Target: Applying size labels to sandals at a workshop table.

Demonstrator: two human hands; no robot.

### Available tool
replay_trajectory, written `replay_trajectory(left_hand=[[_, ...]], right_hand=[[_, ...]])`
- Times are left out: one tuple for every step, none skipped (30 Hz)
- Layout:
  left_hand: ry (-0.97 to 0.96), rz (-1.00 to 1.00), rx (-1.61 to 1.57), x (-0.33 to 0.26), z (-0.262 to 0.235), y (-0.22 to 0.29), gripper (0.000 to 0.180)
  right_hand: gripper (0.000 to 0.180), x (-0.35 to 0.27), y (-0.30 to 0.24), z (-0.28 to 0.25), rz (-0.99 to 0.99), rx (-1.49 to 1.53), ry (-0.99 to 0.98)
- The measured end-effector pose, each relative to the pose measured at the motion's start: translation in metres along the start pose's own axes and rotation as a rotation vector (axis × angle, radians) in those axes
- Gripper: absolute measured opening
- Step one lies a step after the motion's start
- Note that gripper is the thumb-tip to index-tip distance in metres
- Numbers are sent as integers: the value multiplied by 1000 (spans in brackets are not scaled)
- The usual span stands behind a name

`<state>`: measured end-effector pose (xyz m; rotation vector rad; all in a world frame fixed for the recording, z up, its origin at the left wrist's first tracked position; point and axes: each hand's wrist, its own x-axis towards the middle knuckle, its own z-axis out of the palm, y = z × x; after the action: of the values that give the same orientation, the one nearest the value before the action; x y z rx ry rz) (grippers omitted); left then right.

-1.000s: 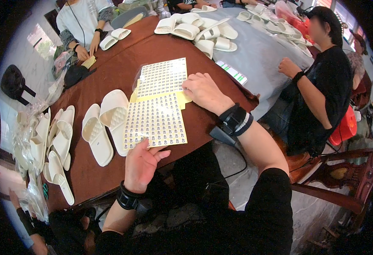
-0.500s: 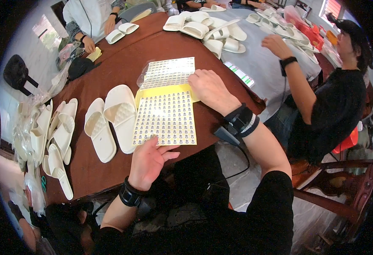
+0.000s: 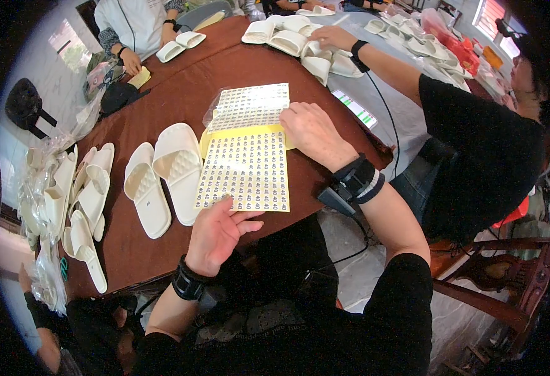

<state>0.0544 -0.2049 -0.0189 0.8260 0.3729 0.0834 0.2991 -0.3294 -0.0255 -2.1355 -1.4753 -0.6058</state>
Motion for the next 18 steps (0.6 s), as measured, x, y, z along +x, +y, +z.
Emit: replay_trajectory(left_hand=[[5,2,-13,0,0,-1,39],[6,2,-13,0,1,-2,39],[3,6,-24,0,1,-2,39],[0,10,-35,0,2,-3,39],[0,9,-36,0,3,-4,39],[20,24,-66,1,4,-5,38],[38,39,-95,1,6,-6,37],[37,38,-95,2,6,-6,37],[34,53,-108,2,6,-6,37],[30,67,-121,3,6,-7,37],[35,69,-122,3,5,-7,37],[21,77,-126,3,5,-8,37],[7,84,-129,4,5,-9,38],[11,83,-131,4,6,-9,38],[-15,94,-150,4,11,-8,39],[-40,106,-169,3,13,-7,39],[-44,105,-169,4,12,-8,39],[-43,83,-157,4,10,-10,39]], right_hand=[[10,0,0,1,5,4,-2],[10,-1,1,0,10,7,-3],[10,-2,1,0,10,7,-3],[10,-2,2,0,14,18,-4],[11,-2,2,0,18,30,-4],[11,-3,0,-2,19,30,-5],[13,-5,-2,-5,9,54,17],[16,-6,-7,-10,-3,78,39],[16,-5,-14,-16,-5,81,38],[18,-5,-24,-25,-12,197,-35],[21,-6,-34,-33,-21,315,-109],[25,-9,-42,-40,-97,418,-173],[27,-10,-54,-50,-130,473,-257],[29,-13,-66,-57,-164,530,-343],[31,-18,-74,-58,-199,486,-340],[34,-22,-80,-59,-234,443,-338],[27,-23,-86,-65,-226,333,-394],[27,-26,-87,-66,-225,330,-393]])
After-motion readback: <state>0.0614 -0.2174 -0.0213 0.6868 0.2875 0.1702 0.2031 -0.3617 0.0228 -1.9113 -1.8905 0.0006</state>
